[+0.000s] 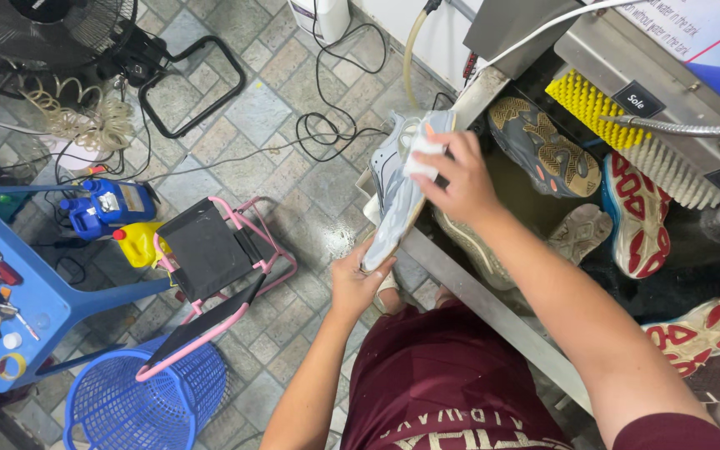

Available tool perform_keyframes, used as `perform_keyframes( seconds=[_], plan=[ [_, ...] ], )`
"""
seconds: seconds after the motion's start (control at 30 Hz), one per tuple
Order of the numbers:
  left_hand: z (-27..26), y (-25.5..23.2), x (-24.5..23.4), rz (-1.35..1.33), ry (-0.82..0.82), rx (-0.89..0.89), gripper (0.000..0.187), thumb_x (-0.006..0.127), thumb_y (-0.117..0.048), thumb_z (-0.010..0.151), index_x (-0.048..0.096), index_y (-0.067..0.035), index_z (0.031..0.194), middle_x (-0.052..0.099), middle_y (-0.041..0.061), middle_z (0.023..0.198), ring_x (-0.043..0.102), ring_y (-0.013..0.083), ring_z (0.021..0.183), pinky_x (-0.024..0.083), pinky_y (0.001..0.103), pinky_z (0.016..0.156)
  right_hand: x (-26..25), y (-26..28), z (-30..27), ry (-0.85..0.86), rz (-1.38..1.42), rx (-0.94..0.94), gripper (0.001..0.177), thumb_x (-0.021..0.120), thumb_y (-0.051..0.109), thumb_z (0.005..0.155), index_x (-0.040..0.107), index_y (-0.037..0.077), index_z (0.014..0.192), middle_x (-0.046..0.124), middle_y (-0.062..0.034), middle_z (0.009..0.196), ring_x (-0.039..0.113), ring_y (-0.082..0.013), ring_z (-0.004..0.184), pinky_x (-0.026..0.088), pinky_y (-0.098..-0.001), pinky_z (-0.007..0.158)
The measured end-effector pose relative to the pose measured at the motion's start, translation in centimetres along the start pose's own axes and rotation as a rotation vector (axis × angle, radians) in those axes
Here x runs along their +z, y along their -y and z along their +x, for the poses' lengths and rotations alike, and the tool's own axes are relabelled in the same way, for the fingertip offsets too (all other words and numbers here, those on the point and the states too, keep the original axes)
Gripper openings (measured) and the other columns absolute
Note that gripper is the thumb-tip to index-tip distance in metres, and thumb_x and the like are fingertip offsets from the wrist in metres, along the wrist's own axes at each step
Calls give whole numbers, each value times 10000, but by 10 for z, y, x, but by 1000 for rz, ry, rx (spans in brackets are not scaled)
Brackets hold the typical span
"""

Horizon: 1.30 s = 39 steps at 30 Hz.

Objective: The person uses a multifunctional shoe washing machine to clean a sneaker. They position the shoe under rotating brushes for the sole and upper, then manually scrub the upper with a sponge and rinse it with a water hose before placing it aside.

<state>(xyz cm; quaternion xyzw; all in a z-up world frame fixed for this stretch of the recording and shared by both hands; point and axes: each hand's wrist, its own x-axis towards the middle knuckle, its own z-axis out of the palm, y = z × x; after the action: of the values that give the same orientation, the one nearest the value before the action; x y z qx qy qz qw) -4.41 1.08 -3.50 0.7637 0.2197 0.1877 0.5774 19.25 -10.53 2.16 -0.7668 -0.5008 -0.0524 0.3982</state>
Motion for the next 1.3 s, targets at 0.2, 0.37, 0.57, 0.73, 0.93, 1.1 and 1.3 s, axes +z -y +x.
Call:
perform_keyframes(
  seconds=[0.2, 0.37, 0.57, 0.73, 0.93, 1.1, 1.3],
  plan=[
    [8, -9, -12, 132, 35, -61, 519, 886, -153, 754, 678, -28, 1213, 775, 160, 1133, 795, 267, 979, 606, 349, 835, 0, -38, 20, -105, -84, 204, 251, 780, 153, 972, 740, 66, 1204, 585, -141, 1290, 504, -342, 1162, 468, -448, 1005],
    [21, -51, -3, 409, 67, -210, 765, 850, -235, 749, 525, -105, 1430, 758, 187, 1045, 745, 375, 921, 585, 436, 808, 5, 13, 4, -99, -215, 185, 296, 803, 187, 915, 751, 68, 1181, 601, -134, 1227, 527, -352, 1112, 471, -455, 955],
    [36, -64, 8, 486, -25, 37, 899, 856, -239, 708, 444, -83, 1491, 677, 255, 1279, 700, 416, 1021, 572, 453, 795, 3, 63, -17, 44, -69, 23, 298, 818, 229, 855, 772, 114, 1126, 627, -103, 1208, 561, -333, 1079, 474, -439, 958],
    [34, -65, 9, 462, 48, -69, 896, 845, -247, 758, 431, -110, 1540, 715, 213, 1178, 716, 395, 979, 576, 454, 810, 1, -4, 7, -65, -139, 149, 273, 801, 185, 910, 768, 86, 1163, 617, -112, 1255, 534, -350, 1160, 467, -436, 1019],
    [36, -71, 10, 480, 76, -168, 891, 849, -239, 756, 433, -132, 1537, 730, 192, 1114, 720, 390, 945, 570, 460, 795, 8, -37, 31, -96, -204, 277, 246, 814, 193, 914, 781, 78, 1129, 634, -105, 1173, 539, -346, 1138, 466, -450, 1005],
    [34, -64, 13, 475, 25, -119, 888, 847, -225, 741, 436, -110, 1519, 698, 200, 1205, 697, 388, 1018, 562, 459, 831, 6, 42, -1, -8, -145, 131, 273, 805, 192, 844, 775, 85, 1093, 620, -140, 1199, 548, -347, 1124, 467, -448, 989],
    [42, -42, 7, 210, 133, -54, 1140, 974, -260, 613, 344, 109, 1489, 618, 250, 1195, 601, 389, 1111, 481, 442, 958, -7, 65, -22, 18, 89, 204, 332, 834, 194, 824, 729, 83, 1118, 598, -120, 1209, 555, -332, 1125, 466, -430, 983]
  ],
)
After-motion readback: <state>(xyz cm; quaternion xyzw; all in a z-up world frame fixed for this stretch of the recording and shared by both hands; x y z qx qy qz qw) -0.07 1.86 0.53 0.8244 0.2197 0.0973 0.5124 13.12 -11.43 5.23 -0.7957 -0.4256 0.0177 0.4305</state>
